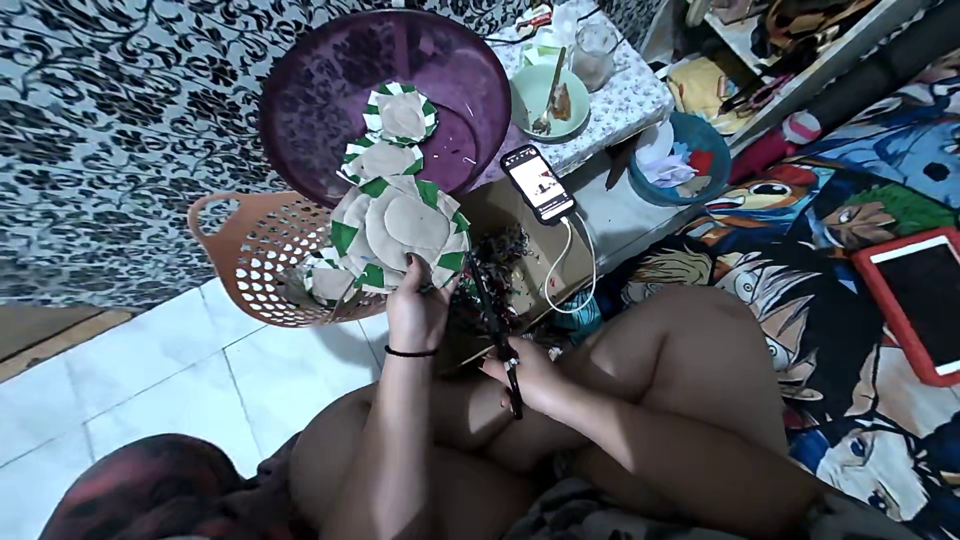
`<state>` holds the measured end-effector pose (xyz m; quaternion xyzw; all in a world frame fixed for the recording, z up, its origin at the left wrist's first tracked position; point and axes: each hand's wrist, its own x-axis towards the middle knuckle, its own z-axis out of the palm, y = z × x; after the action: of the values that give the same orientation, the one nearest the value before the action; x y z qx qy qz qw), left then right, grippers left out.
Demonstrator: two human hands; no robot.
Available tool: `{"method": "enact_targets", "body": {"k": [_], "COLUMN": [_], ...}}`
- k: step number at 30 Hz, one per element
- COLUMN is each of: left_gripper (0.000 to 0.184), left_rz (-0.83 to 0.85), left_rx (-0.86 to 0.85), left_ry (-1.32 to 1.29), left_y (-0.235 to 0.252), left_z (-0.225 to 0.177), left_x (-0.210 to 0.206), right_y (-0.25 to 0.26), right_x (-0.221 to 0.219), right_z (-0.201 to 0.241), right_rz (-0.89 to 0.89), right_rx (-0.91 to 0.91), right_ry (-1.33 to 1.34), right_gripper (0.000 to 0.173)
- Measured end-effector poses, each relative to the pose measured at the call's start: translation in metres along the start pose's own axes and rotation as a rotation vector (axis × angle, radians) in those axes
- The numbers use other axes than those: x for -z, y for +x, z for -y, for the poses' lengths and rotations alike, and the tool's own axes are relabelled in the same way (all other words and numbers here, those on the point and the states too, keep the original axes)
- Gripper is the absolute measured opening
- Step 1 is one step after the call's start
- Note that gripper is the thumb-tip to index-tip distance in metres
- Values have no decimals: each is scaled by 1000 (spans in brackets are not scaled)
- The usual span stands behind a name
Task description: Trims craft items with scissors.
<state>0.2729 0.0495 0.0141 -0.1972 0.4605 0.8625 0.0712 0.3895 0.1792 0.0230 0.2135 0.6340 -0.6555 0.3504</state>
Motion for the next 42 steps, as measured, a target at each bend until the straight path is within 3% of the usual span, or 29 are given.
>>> {"method": "enact_targets", "body": {"k": [4, 10, 19, 32, 42], "left_gripper": [32, 27, 26, 27, 29], "left_rz": [52, -12, 92, -50, -8], "left_rx": [6, -42, -90, -149, -153], "left_ry": [-43, -67, -105, -76, -23], "left_y": [14, 0, -6, -6, -6], "left_z": [6, 8, 6, 0, 2], "left_x": [-4, -1, 2, 4, 2], "right_y": [1, 4, 1, 8, 6], "right_x": [5, 5, 0, -4, -3], "right_z": [1, -4, -5, -11, -9], "right_rz": [-38, -88, -33, 10, 11], "right_rx": [24, 18, 28, 4, -18], "right_ry": [1, -79, -26, -138, -120], "right_gripper": [34, 50, 40, 35, 38]}}
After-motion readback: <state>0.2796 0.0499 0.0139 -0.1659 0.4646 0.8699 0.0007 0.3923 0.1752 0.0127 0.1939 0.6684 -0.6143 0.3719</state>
